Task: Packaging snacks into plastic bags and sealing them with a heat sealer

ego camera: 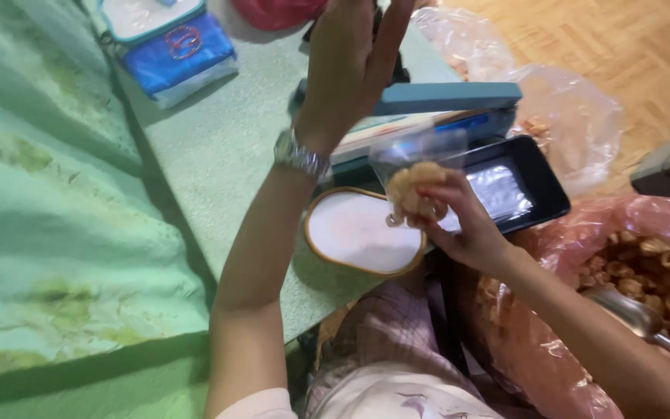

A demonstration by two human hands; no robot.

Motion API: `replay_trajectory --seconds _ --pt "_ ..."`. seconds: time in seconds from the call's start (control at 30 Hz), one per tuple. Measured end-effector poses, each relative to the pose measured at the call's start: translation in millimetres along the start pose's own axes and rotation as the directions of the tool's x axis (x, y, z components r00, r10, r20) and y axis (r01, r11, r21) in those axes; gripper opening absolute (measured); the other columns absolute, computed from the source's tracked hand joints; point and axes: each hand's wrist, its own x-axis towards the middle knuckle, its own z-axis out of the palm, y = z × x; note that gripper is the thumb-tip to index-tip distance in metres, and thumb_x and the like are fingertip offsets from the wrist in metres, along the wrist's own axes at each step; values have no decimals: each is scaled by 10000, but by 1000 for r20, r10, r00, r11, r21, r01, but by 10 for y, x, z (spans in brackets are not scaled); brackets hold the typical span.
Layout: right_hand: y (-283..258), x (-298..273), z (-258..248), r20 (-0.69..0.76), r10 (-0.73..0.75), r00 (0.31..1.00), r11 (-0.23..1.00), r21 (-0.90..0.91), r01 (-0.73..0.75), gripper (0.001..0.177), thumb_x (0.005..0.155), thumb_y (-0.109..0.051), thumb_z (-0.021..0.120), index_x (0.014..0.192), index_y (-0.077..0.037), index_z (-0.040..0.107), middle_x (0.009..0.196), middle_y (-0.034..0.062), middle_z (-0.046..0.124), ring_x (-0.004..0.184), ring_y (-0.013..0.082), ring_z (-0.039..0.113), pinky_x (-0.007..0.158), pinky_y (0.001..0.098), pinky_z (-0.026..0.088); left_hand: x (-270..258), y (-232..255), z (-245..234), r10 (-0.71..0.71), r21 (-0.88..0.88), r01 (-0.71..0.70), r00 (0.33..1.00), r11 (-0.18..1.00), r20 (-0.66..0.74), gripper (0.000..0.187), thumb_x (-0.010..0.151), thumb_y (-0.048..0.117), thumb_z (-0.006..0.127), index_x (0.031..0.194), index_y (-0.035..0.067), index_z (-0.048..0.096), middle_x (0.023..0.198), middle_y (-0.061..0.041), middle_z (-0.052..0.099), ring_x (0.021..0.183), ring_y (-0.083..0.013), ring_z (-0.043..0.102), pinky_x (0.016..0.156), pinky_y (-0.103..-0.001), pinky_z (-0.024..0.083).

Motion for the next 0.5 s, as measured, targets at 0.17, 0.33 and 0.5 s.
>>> replay_trajectory --seconds 0.17,0.33,0.5 --pt "38 -616 -413 -63 -238 969 885 -426 189 263 884 -120 684 1124 -96 580 1144 200 589 1026 411 609 925 482 503 -601 427 280 -235 -223 253 966 941 106 438 1105 367 385 1478 180 253 1333 -99 508 1117 -203 619 912 -347 577" --pt "-28 -851 -1094 -301 31 953 1000 9 -30 533 989 -552 349 1096 -75 561 1054 104 590 1197 323 551 1197 521 290 -969 632 668 -108 -190 160 960 969 260 379 982 182 561 1310 35 441 1184 -157 526 1004 -316 619 802 -390 565" --pt "-6 -773 -1731 -353 -422 835 321 -920 -226 353 995 -37 681 1281 75 506 1115 293 616 1013 444 602 902 484 424 -1284 722 1062 50 -73 -1 741 997 670 338 855 196 701 1142 78 568 1162 -156 527 1054 -321 518 790 -409 537"
